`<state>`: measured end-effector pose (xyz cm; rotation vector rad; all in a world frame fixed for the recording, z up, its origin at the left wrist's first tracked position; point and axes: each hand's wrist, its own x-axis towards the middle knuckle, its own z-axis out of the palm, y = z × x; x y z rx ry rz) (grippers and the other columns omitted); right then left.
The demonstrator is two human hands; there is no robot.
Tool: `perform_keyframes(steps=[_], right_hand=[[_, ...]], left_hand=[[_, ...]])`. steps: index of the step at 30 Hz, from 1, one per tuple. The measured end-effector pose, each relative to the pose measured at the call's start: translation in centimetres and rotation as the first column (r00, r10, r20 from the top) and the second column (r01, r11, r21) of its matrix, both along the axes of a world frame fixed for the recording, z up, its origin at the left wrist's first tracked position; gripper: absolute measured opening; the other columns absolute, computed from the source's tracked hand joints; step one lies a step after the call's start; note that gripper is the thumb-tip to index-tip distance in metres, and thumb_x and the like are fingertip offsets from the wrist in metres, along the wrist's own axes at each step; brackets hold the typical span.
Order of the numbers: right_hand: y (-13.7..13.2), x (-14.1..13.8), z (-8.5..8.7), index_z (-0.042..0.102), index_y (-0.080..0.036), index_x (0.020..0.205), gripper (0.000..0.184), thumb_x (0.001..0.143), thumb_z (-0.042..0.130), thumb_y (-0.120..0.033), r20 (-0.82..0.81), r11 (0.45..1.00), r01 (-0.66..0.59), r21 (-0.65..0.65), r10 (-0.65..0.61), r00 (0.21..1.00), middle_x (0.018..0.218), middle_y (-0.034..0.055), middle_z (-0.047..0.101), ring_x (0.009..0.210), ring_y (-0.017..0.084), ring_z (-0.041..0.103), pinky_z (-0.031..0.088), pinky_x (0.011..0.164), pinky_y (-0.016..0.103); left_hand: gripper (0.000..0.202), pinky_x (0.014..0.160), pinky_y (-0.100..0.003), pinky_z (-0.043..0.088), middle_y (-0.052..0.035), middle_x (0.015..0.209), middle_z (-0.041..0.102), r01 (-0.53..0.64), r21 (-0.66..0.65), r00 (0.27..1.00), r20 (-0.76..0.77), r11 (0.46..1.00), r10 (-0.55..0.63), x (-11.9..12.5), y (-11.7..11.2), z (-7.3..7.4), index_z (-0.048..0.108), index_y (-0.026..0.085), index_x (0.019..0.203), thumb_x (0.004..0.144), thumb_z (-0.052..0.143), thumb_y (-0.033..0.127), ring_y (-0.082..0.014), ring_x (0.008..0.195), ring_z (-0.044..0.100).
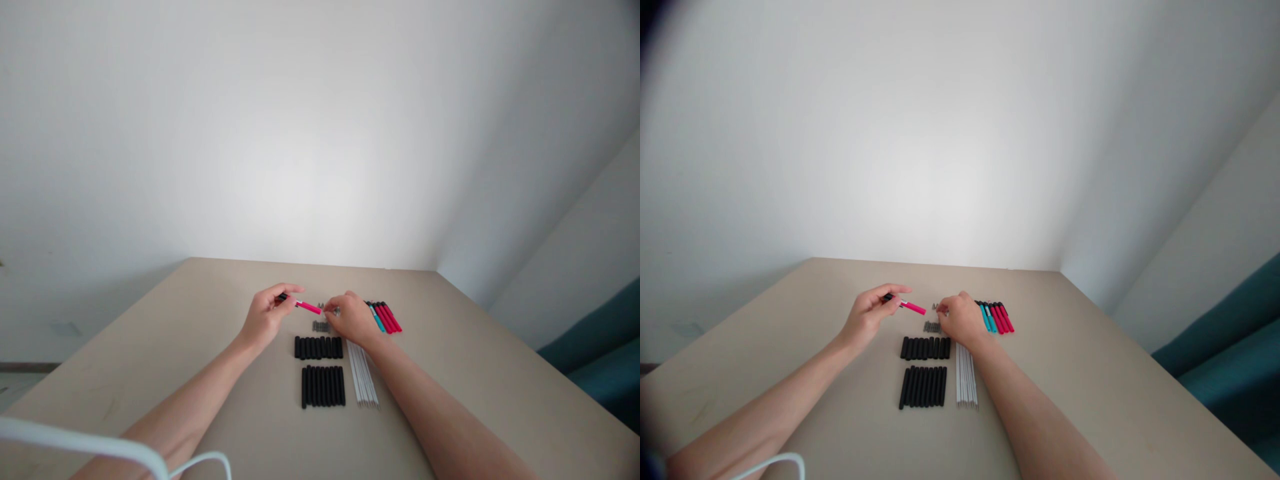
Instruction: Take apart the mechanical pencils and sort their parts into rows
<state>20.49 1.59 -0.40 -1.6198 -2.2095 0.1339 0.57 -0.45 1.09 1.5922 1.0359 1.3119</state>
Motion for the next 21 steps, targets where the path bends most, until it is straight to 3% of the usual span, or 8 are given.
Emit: perform_keyframes(steps=[6, 10, 14, 18, 21], right_hand=[[0.2, 0.3, -0.1, 0.072, -0.023, 0.081, 0.018, 0.076, 0.056, -0.023, -0.056, 0.999, -0.015, 0.033, 0.017, 0.998, 0.079, 0.0021, 0.07, 0.085, 0.019, 0.058, 0.042, 0.075, 0.027], [0.2, 0.7, 0.2, 0.071, -0.021, 0.081, 0.02, 0.079, 0.052, -0.022, -0.226, 0.988, 0.01, 0.155, 0.025, 0.974, 0.08, 0.0028, 0.07, 0.081, 0.018, 0.059, 0.042, 0.076, 0.028], [-0.7, 0.4, 0.7, 0.069, -0.02, 0.09, 0.023, 0.086, 0.047, -0.027, -0.408, 0.966, -0.09, 0.243, 0.186, 0.894, 0.078, 0.0025, 0.069, 0.07, 0.015, 0.057, 0.042, 0.069, 0.027], [-2.0, -0.6, 1.3, 0.067, -0.021, 0.095, 0.019, 0.084, 0.055, -0.032, -0.401, 0.918, -0.276, 0.286, 0.376, 0.835, 0.079, 0.0028, 0.067, 0.074, 0.015, 0.056, 0.042, 0.068, 0.026], [-2.3, -1.1, 1.3, 0.067, -0.021, 0.093, 0.017, 0.083, 0.059, -0.032, -0.367, 0.902, -0.315, 0.296, 0.412, 0.834, 0.077, 0.0024, 0.066, 0.074, 0.015, 0.055, 0.041, 0.068, 0.026]], left_hand=[[0.03, 0.051, -0.023, 0.025, 0.0, 0.066, 0.054, -0.001, 0.0, 1.0, -0.008, 1.0, 0.001, 0.0, 0.1, -0.1, 0.067, 0.012, 0.097, 0.077, 0.058, 0.033, -0.0094, 0.054, 0.036], [0.028, 0.051, -0.023, 0.027, 0.001, 0.061, 0.052, 0.002, -0.005, 0.999, -0.04, 1.0, -0.002, 0.0, 0.1, 0.0, 0.067, 0.012, 0.094, 0.077, 0.057, 0.033, -0.0101, 0.054, 0.038], [0.023, 0.054, -0.023, 0.033, -0.0002, 0.064, 0.056, 0.013, 0.006, 0.995, -0.096, 1.0, -0.012, 0.2, 0.1, 0.1, 0.067, 0.013, 0.088, 0.077, 0.058, 0.032, -0.0117, 0.058, 0.045], [0.02, 0.062, -0.024, 0.04, -0.0024, 0.072, 0.062, 0.054, 0.007, 0.991, -0.12, 0.999, -0.053, 0.4, 0.2, -0.3, 0.065, 0.014, 0.084, 0.077, 0.059, 0.032, -0.0139, 0.066, 0.054], [0.021, 0.066, -0.025, 0.043, -0.0024, 0.071, 0.063, 0.109, 0.001, 0.989, -0.102, 0.994, -0.108, 0.6, 0.2, -0.4, 0.063, 0.014, 0.087, 0.079, 0.059, 0.033, -0.0151, 0.068, 0.057]])
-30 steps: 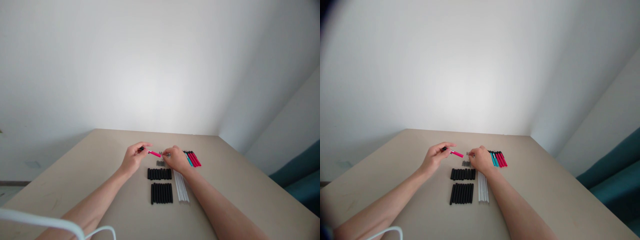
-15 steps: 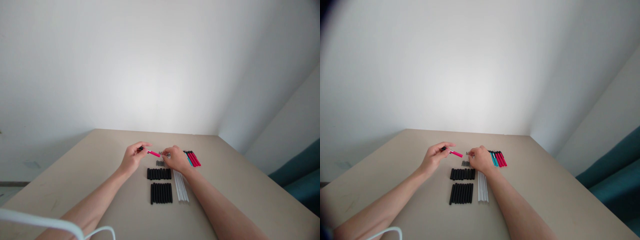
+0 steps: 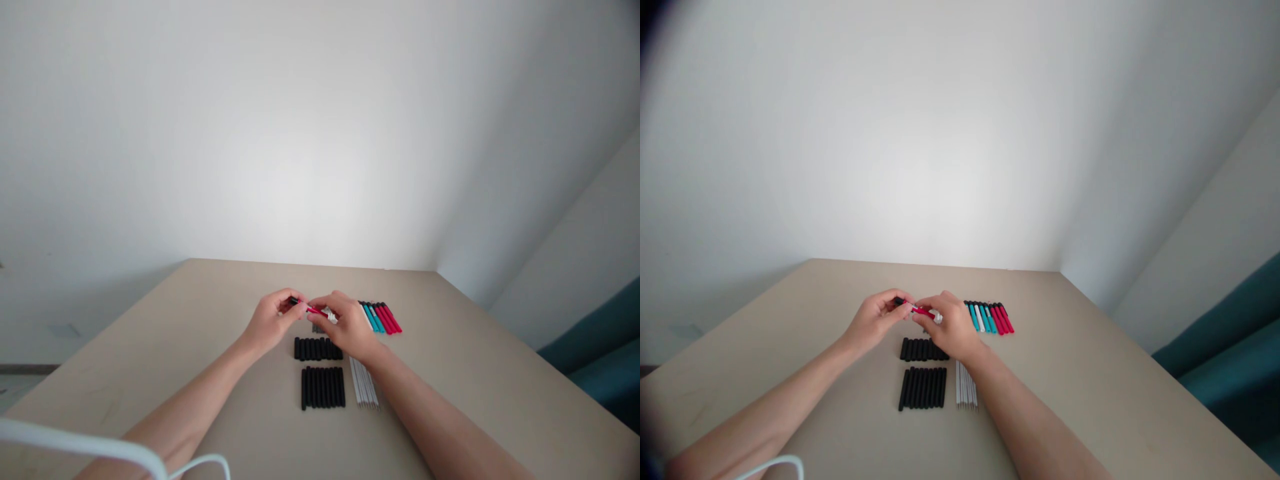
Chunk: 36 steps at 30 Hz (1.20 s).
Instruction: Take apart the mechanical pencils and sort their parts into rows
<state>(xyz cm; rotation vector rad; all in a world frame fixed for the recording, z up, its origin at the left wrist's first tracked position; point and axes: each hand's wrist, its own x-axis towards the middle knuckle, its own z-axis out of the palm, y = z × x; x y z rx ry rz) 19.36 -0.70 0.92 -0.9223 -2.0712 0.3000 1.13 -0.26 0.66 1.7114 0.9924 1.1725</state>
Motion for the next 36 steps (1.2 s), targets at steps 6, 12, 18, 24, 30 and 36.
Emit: perform_keyframes(steps=[6, 12, 18, 24, 30, 36], right_hand=[[0.7, 0.4, -0.8, 0.062, -0.02, 0.091, 0.012, 0.085, 0.054, -0.027, 0.003, 0.993, 0.117, -0.008, -0.117, 0.993, 0.079, 0.0021, 0.064, 0.074, 0.014, 0.057, 0.042, 0.068, 0.025], [2.6, 3.3, -0.4, 0.067, -0.018, 0.082, 0.019, 0.084, 0.05, -0.025, 0.164, 0.802, 0.597, 0.029, -0.593, 0.789, 0.084, 0.007, 0.067, 0.087, 0.02, 0.058, 0.04, 0.076, 0.028], [4.3, 9.0, 0.4, 0.069, -0.018, 0.092, 0.028, 0.086, 0.044, -0.027, 0.513, 0.463, 0.869, -0.173, -0.711, 0.481, 0.092, 0.0131, 0.069, 0.089, 0.024, 0.063, 0.041, 0.069, 0.027], [4.2, 11.9, -0.3, 0.066, -0.007, 0.1, 0.03, 0.077, 0.05, -0.018, 0.65, 0.31, 0.925, -0.221, -0.66, 0.377, 0.096, 0.023, 0.066, 0.089, 0.029, 0.065, 0.048, 0.068, 0.032], [4.3, 13.0, -0.7, 0.066, -0.007, 0.102, 0.033, 0.074, 0.052, -0.013, 0.708, 0.301, 0.924, -0.234, -0.599, 0.374, 0.101, 0.0239, 0.065, 0.093, 0.03, 0.064, 0.049, 0.072, 0.035], [4.7, 13.1, -0.8, 0.066, -0.009, 0.1, 0.029, 0.075, 0.054, -0.018, 0.7, 0.325, 0.919, -0.225, -0.602, 0.384, 0.098, 0.0221, 0.066, 0.092, 0.027, 0.064, 0.049, 0.074, 0.032]], left_hand=[[0.025, 0.07, -0.026, 0.043, -0.0023, 0.07, 0.062, 0.03, 0.001, 0.999, 0.024, 1.0, -0.03, 0.2, -0.2, 0.4, 0.062, 0.014, 0.09, 0.081, 0.057, 0.037, -0.0161, 0.072, 0.058], [0.029, 0.066, -0.026, 0.042, -0.0017, 0.066, 0.06, -0.095, -0.051, 0.995, 0.025, 0.994, 0.096, 0.0, -0.2, 0.7, 0.064, 0.013, 0.091, 0.077, 0.058, 0.037, -0.0166, 0.069, 0.057], [0.025, 0.063, -0.026, 0.041, -0.0013, 0.063, 0.059, -0.125, -0.045, 0.992, 0.012, 0.991, 0.126, -0.1, 0.0, 0.6, 0.066, 0.013, 0.088, 0.076, 0.058, 0.034, -0.0159, 0.066, 0.056], [0.025, 0.062, -0.025, 0.04, -0.0008, 0.063, 0.059, -0.128, -0.04, 0.992, 0.001, 0.991, 0.128, -0.2, 0.1, 0.5, 0.066, 0.013, 0.088, 0.076, 0.057, 0.032, -0.0153, 0.065, 0.055], [0.024, 0.061, -0.024, 0.038, -0.0006, 0.062, 0.058, -0.125, -0.034, 0.992, -0.012, 0.992, 0.125, -0.3, 0.3, 0.2, 0.066, 0.013, 0.089, 0.076, 0.057, 0.031, -0.0149, 0.064, 0.054], [0.024, 0.061, -0.025, 0.039, -0.0016, 0.063, 0.06, -0.125, -0.029, 0.992, -0.012, 0.992, 0.125, -0.3, 0.2, 0.3, 0.066, 0.013, 0.088, 0.075, 0.057, 0.03, -0.0156, 0.064, 0.054]])
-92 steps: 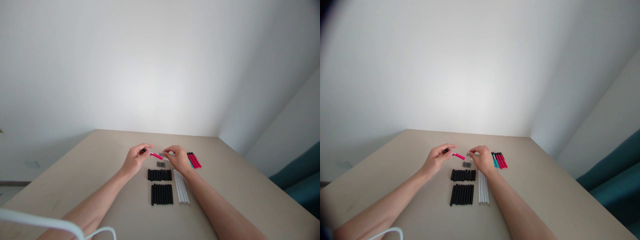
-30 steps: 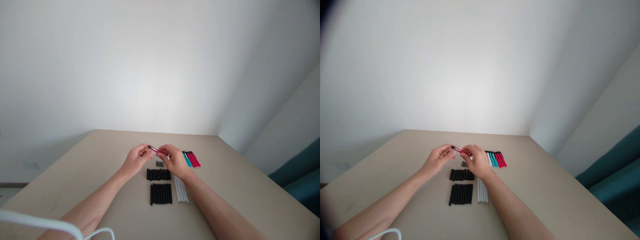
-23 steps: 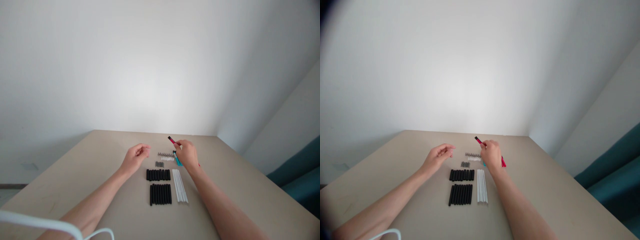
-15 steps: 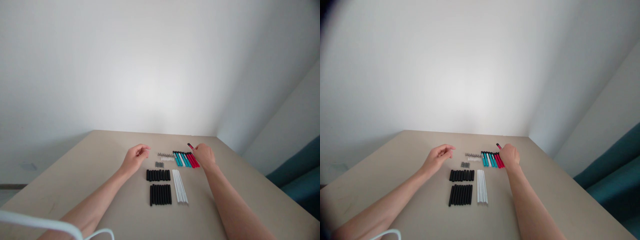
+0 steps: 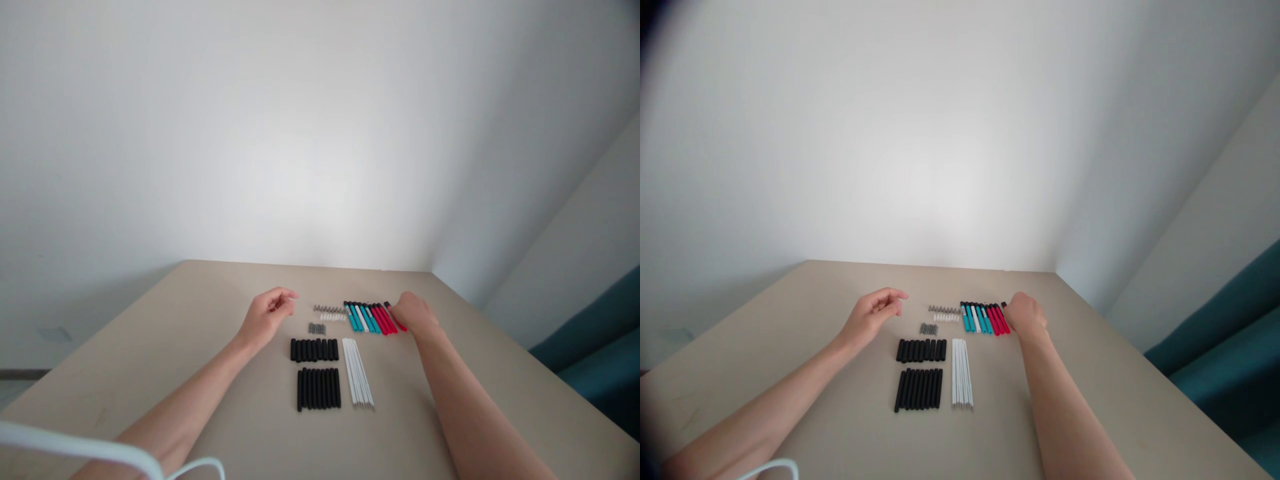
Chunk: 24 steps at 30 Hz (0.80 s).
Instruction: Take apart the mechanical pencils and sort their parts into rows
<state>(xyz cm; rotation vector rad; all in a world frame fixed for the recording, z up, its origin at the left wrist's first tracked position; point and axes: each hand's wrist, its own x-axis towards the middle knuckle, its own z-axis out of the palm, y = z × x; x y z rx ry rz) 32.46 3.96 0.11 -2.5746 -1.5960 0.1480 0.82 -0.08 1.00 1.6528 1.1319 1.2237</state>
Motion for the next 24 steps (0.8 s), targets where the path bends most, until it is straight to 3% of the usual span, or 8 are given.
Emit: perform_keyframes(steps=[24], right_hand=[[-0.08, -0.72, -0.21, 0.065, -0.007, 0.102, 0.033, 0.076, 0.046, -0.012, -0.012, 0.998, -0.068, -0.009, 0.068, 0.998, 0.099, 0.0239, 0.066, 0.095, 0.031, 0.064, 0.048, 0.072, 0.034]], left_hand=[[0.023, 0.061, -0.025, 0.039, -0.0013, 0.062, 0.059, 0.0, 0.0, 1.0, 0.007, 1.0, 0.0, -0.11, 0.18, -0.15, 0.067, 0.014, 0.087, 0.074, 0.057, 0.029, -0.0158, 0.063, 0.054]])
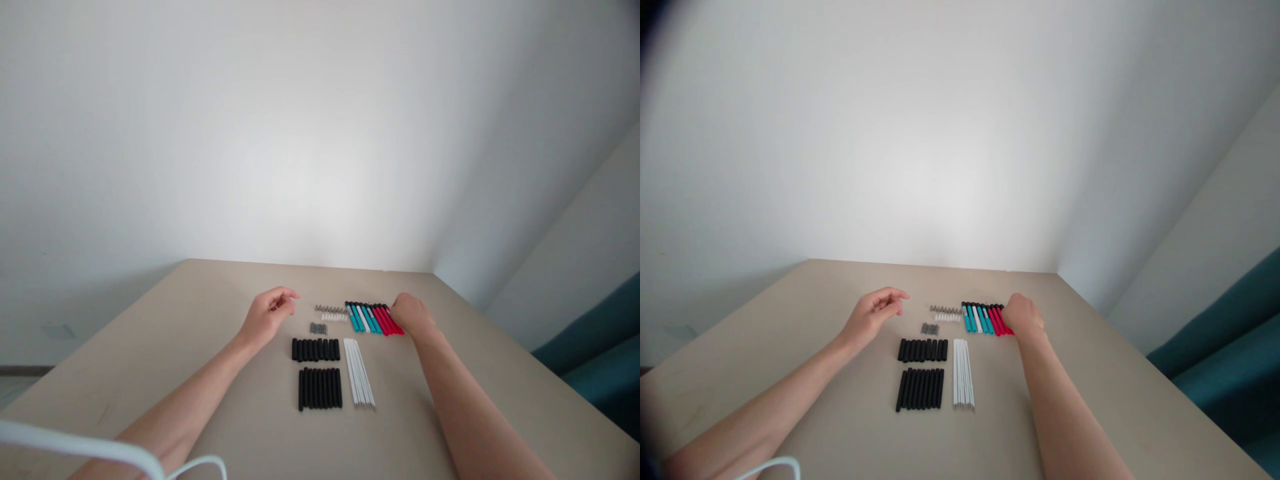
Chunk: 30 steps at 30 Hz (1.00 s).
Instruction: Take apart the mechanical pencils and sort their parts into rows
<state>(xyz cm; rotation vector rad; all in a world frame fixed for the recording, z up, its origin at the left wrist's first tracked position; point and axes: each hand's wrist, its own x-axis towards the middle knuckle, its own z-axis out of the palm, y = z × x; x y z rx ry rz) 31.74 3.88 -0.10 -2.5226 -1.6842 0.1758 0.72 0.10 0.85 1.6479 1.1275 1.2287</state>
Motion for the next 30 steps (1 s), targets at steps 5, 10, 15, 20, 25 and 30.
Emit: perform_keyframes(steps=[5, 10, 15, 20, 25, 30], right_hand=[[-0.2, -0.3, 0.3, 0.066, -0.008, 0.099, 0.032, 0.074, 0.047, -0.013, -0.012, 0.999, 0.015, 0.029, -0.014, 1.0, 0.097, 0.0235, 0.066, 0.093, 0.031, 0.064, 0.048, 0.071, 0.035], [-0.3, -1.2, 1.0, 0.068, -0.011, 0.094, 0.029, 0.077, 0.046, -0.016, -0.023, 0.992, 0.021, 0.121, -0.018, 1.0, 0.093, 0.0203, 0.068, 0.089, 0.029, 0.064, 0.047, 0.071, 0.033], [-0.5, -2.7, 1.6, 0.068, -0.018, 0.093, 0.028, 0.082, 0.043, -0.022, -0.028, 0.969, -0.053, 0.243, 0.061, 0.998, 0.089, 0.0116, 0.069, 0.088, 0.023, 0.063, 0.043, 0.071, 0.028], [-0.8, -4.1, 1.6, 0.068, -0.019, 0.083, 0.022, 0.081, 0.047, -0.023, -0.054, 0.818, -0.312, 0.484, 0.383, 0.922, 0.08, 0.0046, 0.069, 0.076, 0.017, 0.061, 0.04, 0.069, 0.025], [-1.0, -5.0, 1.1, 0.069, -0.018, 0.079, 0.016, 0.074, 0.053, -0.016, -0.035, 0.633, -0.591, 0.5, 0.696, 0.717, 0.081, 0.0038, 0.068, 0.081, 0.017, 0.058, 0.041, 0.076, 0.027], [-1.2, -5.5, 0.8, 0.07, -0.018, 0.081, 0.023, 0.072, 0.051, -0.01, -0.047, 0.573, -0.699, 0.428, 0.787, 0.616, 0.083, 0.0035, 0.069, 0.08, 0.017, 0.058, 0.042, 0.075, 0.027]], left_hand=[[0.023, 0.062, -0.026, 0.039, -0.0013, 0.062, 0.059, 0.005, -0.003, 1.0, -0.01, 1.0, -0.005, 0.0, 0.0, -0.1, 0.066, 0.014, 0.088, 0.075, 0.056, 0.03, -0.0162, 0.065, 0.054], [0.022, 0.061, -0.025, 0.038, -0.0014, 0.062, 0.059, 0.004, 0.003, 1.0, -0.022, 1.0, -0.004, -0.1, 0.1, 0.0, 0.066, 0.014, 0.087, 0.075, 0.056, 0.029, -0.0161, 0.065, 0.054], [0.022, 0.061, -0.025, 0.039, -0.0015, 0.063, 0.06, -0.015, 0.019, 0.998, -0.057, 1.0, 0.016, -0.1, 0.2, -0.3, 0.067, 0.014, 0.087, 0.075, 0.055, 0.029, -0.0161, 0.064, 0.055], [0.021, 0.063, -0.026, 0.04, -0.001, 0.064, 0.061, -0.048, 0.046, 0.988, -0.145, 0.998, 0.054, -0.1, 0.6, -1.0, 0.067, 0.016, 0.086, 0.076, 0.054, 0.028, -0.0165, 0.065, 0.057], [0.02, 0.063, -0.026, 0.04, -0.0003, 0.065, 0.061, -0.05, 0.067, 0.978, -0.201, 0.996, 0.063, -0.1, 0.9, -1.3, 0.067, 0.016, 0.086, 0.077, 0.052, 0.026, -0.0159, 0.065, 0.056], [0.02, 0.063, -0.026, 0.04, -0.0003, 0.065, 0.061, -0.051, 0.07, 0.976, -0.208, 0.996, 0.065, -0.2, 0.7, -1.1, 0.067, 0.016, 0.085, 0.077, 0.052, 0.025, -0.0157, 0.065, 0.056]])
